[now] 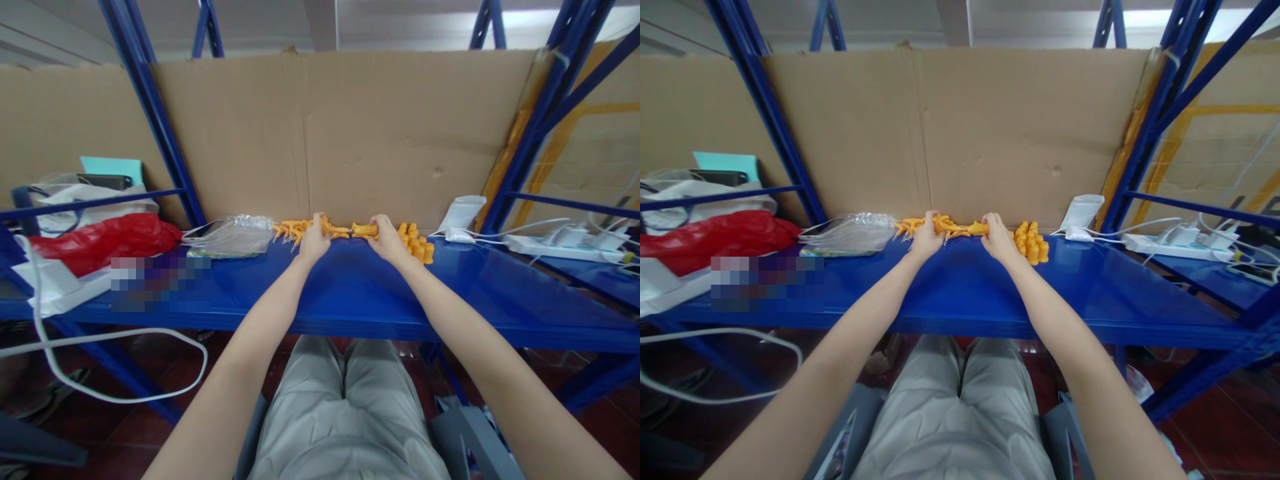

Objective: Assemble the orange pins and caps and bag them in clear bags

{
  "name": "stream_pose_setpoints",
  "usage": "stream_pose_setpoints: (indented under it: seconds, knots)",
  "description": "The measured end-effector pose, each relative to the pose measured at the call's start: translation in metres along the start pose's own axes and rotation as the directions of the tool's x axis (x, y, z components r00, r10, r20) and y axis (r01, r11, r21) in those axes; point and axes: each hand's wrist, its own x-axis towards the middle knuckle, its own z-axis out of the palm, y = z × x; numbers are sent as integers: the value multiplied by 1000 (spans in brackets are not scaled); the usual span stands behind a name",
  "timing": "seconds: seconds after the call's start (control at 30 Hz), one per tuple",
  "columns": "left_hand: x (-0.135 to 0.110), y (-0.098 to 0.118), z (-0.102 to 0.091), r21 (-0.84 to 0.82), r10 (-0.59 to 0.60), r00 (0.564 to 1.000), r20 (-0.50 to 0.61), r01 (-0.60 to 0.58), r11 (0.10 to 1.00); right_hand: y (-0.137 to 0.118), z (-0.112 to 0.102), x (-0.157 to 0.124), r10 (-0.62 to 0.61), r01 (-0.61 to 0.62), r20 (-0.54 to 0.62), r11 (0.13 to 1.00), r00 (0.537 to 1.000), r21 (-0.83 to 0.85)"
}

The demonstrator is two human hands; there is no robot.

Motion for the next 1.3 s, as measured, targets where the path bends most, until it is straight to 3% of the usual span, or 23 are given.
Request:
stream_pose_setpoints:
  seconds: [0.2, 0.37, 0.57, 0.73, 0.93, 1.17, 1.3]
  knots:
    - [-2, 4, -1, 47, -14, 999, 34, 12, 999, -7, -7, -1, 118, -109, 46, 981, 992, -161]
    - [-3, 5, -2, 72, -34, 999, 19, 32, 997, -23, -18, -3, 226, -179, 90, 914, 970, -363]
    - [-3, 5, -3, 85, -66, 998, 5, 66, 994, -27, -18, -5, 300, -204, 147, 866, 943, -455]
    - [-3, 5, -3, 78, -72, 997, -9, 73, 994, -18, -13, -6, 322, -192, 194, 850, 927, -491]
    - [-3, 6, -4, 72, -75, 997, -12, 76, 995, -22, -13, -5, 389, -220, 330, 866, 860, -448]
    - [-3, 5, -4, 53, -71, 997, 5, 71, 996, -20, -13, -7, 356, -186, 359, 883, 862, -431]
    - [-3, 6, -4, 58, -67, 998, 5, 67, 996, -19, -14, -5, 419, -214, 372, 850, 828, -481]
